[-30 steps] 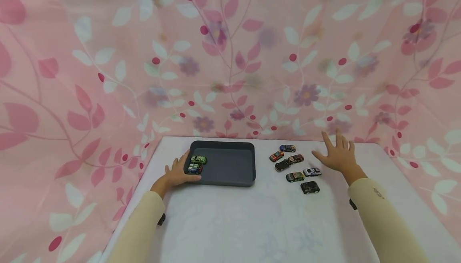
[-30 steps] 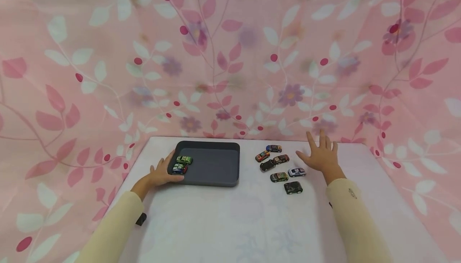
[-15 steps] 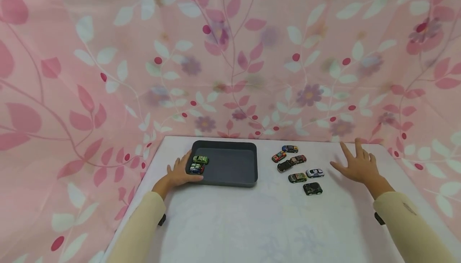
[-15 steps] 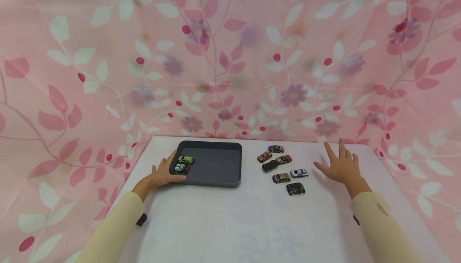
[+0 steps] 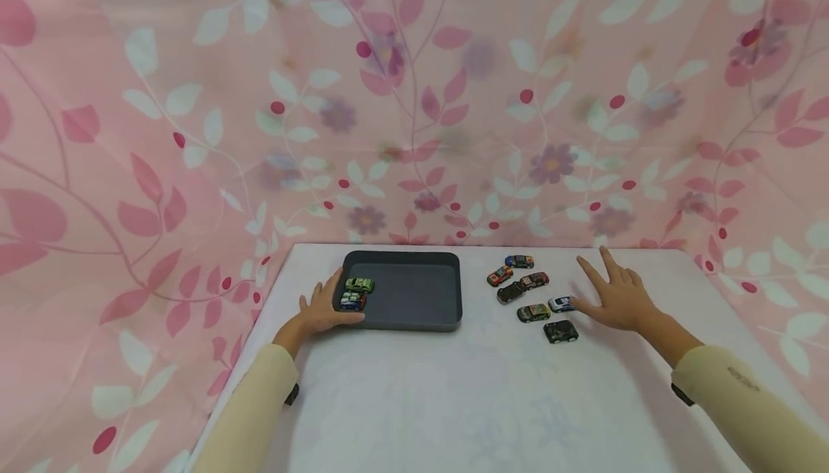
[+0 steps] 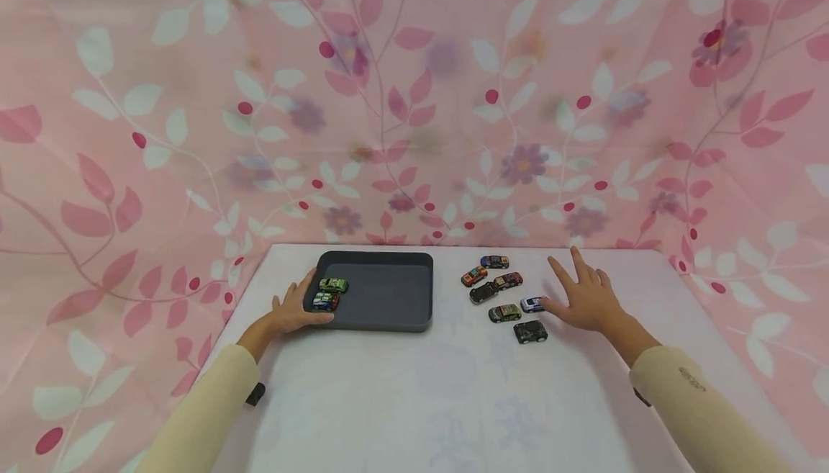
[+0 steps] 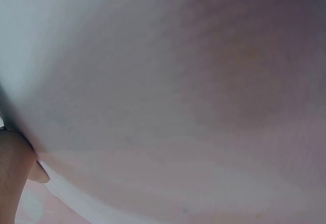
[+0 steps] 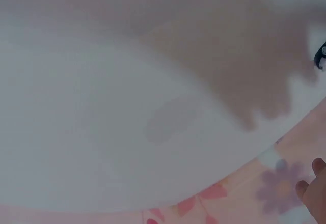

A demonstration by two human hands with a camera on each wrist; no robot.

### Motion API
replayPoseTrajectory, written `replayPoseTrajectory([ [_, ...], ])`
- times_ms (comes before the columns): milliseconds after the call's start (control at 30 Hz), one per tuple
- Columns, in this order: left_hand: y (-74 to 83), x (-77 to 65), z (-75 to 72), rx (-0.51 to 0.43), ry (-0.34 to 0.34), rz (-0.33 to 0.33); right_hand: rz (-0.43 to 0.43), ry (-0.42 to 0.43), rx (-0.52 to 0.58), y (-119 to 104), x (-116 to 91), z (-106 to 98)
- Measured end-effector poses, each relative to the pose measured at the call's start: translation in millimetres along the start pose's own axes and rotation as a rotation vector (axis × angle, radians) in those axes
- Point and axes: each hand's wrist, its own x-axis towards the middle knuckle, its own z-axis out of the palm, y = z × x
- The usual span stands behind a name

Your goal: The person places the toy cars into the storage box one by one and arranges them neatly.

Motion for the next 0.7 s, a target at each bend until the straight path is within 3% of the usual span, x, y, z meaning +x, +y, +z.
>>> replayPoseTrajectory([
  [233, 6.1, -5.3, -2.0, -0.001, -0.001, 0.01, -0.131, 0.044, -0.003, -24.7, 2.1, 6.7],
  [700, 11.3, -7.3, -5.5, 0.001, -0.006, -0.002, -0.32, 0.039, 0.078, -77.9, 9.8, 13.1],
])
